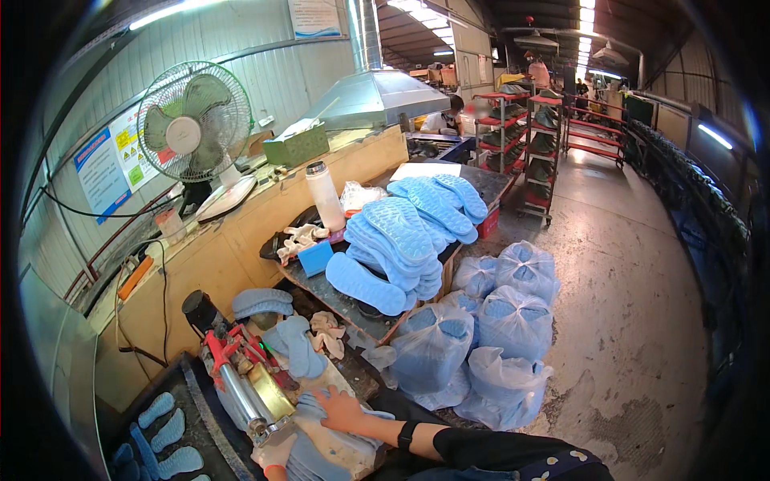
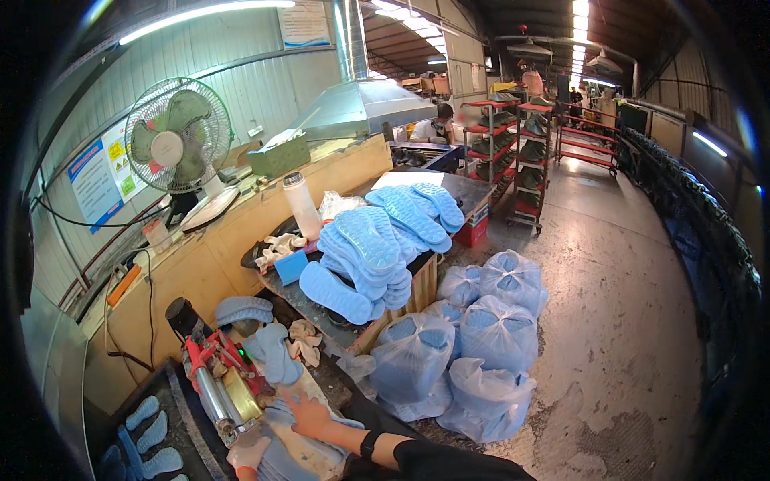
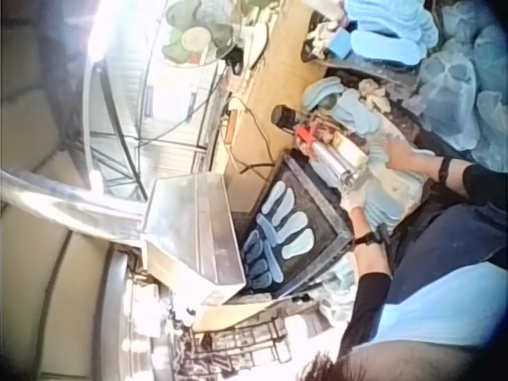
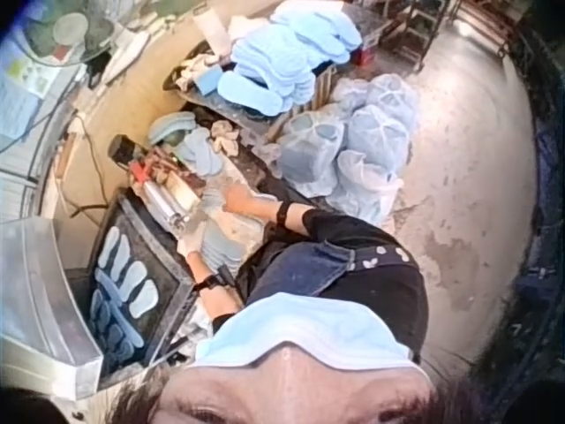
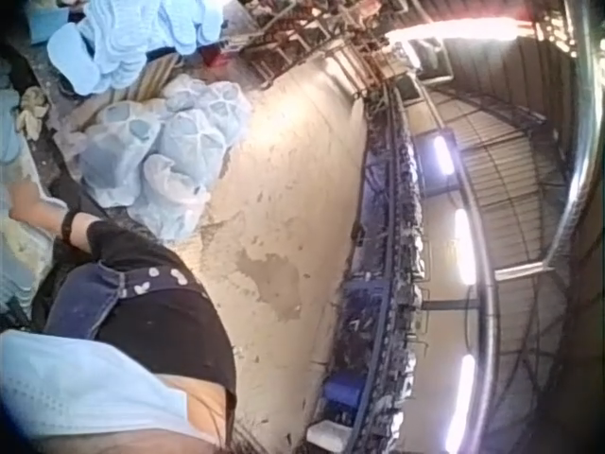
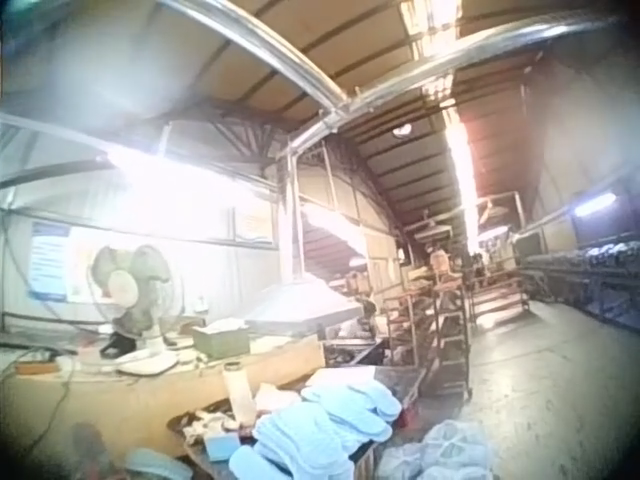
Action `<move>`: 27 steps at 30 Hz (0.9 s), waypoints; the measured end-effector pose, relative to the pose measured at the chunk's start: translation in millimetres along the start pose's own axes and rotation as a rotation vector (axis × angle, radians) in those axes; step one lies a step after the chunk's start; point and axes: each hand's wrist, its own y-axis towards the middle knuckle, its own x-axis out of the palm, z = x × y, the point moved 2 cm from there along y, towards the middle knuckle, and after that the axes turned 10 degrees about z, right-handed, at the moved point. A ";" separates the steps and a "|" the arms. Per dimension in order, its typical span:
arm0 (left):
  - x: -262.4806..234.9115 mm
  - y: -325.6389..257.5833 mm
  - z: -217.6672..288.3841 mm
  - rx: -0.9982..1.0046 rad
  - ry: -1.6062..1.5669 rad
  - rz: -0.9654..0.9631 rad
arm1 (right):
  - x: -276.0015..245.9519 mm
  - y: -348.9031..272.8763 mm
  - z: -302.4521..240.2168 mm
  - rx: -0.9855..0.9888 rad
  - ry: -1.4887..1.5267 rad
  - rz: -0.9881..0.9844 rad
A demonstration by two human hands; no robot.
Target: Processing blue shoe soles through a roller machine and stacking them at a workstation.
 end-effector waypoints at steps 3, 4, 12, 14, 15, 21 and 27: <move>-14.9 -6.6 18.5 0.081 0.047 0.081 | -11.8 2.4 -1.1 0.083 0.058 -0.027; -16.2 -6.6 21.2 0.029 0.003 0.025 | -9.3 3.4 -0.3 0.108 0.091 -0.020; -14.0 -6.6 20.4 0.119 -0.199 -0.123 | 7.5 -8.2 2.8 0.058 0.071 0.120; 7.9 0.1 1.5 0.081 -0.189 -0.098 | 5.0 -10.2 -19.1 -0.078 -0.017 0.145; 24.1 6.3 -11.2 0.047 -0.178 -0.067 | 6.8 -7.6 -21.7 -0.074 -0.019 0.149; 44.9 5.9 6.9 0.136 -0.183 0.283 | 35.6 1.3 -14.1 -0.334 0.072 0.301; 29.9 -26.8 50.4 0.115 0.157 0.564 | 36.7 -0.7 1.8 -0.284 0.162 0.255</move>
